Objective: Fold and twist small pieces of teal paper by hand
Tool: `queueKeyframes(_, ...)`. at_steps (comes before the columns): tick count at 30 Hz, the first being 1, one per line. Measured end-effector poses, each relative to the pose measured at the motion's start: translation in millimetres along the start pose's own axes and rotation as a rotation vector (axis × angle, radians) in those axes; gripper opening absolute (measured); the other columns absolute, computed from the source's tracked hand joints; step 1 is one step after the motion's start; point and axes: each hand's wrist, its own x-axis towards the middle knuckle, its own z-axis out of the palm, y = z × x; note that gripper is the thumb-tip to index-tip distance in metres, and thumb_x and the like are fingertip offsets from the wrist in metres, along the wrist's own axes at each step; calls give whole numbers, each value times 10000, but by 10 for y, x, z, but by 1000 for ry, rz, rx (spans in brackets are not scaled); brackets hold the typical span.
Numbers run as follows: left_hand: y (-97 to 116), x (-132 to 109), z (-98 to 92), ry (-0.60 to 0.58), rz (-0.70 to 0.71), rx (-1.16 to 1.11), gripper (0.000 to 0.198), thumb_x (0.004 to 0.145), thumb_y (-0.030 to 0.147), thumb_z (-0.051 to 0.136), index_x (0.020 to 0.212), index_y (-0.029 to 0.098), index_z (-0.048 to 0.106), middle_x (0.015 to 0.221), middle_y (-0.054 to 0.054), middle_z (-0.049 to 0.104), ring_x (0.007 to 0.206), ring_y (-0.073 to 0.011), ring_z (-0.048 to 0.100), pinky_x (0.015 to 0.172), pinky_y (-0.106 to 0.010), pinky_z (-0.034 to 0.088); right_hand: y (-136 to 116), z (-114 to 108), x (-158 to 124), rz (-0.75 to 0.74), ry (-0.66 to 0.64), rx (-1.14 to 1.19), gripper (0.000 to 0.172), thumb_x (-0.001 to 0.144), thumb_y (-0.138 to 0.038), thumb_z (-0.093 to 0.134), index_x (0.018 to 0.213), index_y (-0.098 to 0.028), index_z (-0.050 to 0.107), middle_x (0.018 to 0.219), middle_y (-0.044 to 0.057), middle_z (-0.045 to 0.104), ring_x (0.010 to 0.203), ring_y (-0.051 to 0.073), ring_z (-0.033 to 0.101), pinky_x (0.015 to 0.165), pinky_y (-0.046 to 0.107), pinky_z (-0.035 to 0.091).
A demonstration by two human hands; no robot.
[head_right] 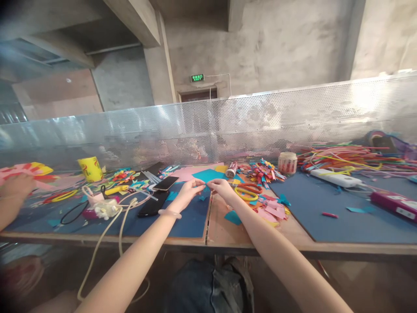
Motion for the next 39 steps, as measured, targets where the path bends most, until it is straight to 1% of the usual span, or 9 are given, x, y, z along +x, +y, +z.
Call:
queueKeyframes(4,16,5,8,1,25,58,237,698,318,599,863,149,575,809,-41,611,699,-119,556,605,-229,426,9,11,2,34,5,81,265,627,-374,653,692,-119,626,626,9,551,591,93,512,537,219,424)
queueKeyframes(9,8,4,37,48,126,162,302,648,316,659,888,160,566,931,-62,602,870,-155,566,734,-263,448,23,41,6,47,33,149,265,619,-369,670,692,-119,623,630,11,574,565,83,521,571,227,437)
queueKeyframes(15,-22,8,35,47,170,278,236,681,284,622,880,174,557,869,-26,613,701,-120,578,667,-257,461,32,59,12,38,13,180,281,613,-378,681,704,-119,624,639,21,603,562,98,550,617,255,463)
queueKeyframes(19,-35,19,27,96,197,318,196,693,255,600,871,180,564,871,-22,617,718,-123,581,672,-252,465,23,64,10,48,19,219,276,599,-370,693,698,-125,614,624,17,600,574,112,567,634,269,477)
queueKeyframes(22,-60,34,28,103,208,327,171,696,247,592,849,175,570,859,-30,620,728,-128,585,685,-261,470,18,67,5,63,21,235,274,596,-365,693,699,-124,612,623,19,599,585,117,571,637,273,481)
queueKeyframes(27,-76,42,35,124,207,345,204,673,245,616,859,175,573,880,-37,623,743,-134,585,703,-276,472,7,55,-2,61,39,156,272,624,-368,667,710,-114,623,648,26,597,601,102,551,582,233,455)
queueKeyframes(31,-78,43,30,130,219,350,199,676,241,612,862,176,580,895,-39,622,761,-136,581,718,-284,470,3,46,-5,68,37,149,260,629,-358,660,717,-116,626,682,35,607,617,98,548,570,219,441)
queueKeyframes(36,-114,60,20,121,223,321,170,686,224,592,846,166,588,923,-52,617,787,-141,584,743,-298,465,23,32,2,97,-11,140,229,618,-336,668,697,-125,629,660,35,606,615,110,550,560,224,439)
queueKeyframes(39,-123,57,22,110,213,331,197,678,226,602,866,168,585,929,-53,616,790,-143,583,738,-296,465,28,22,4,96,-7,128,235,620,-341,668,702,-123,635,664,42,613,629,114,556,567,222,437)
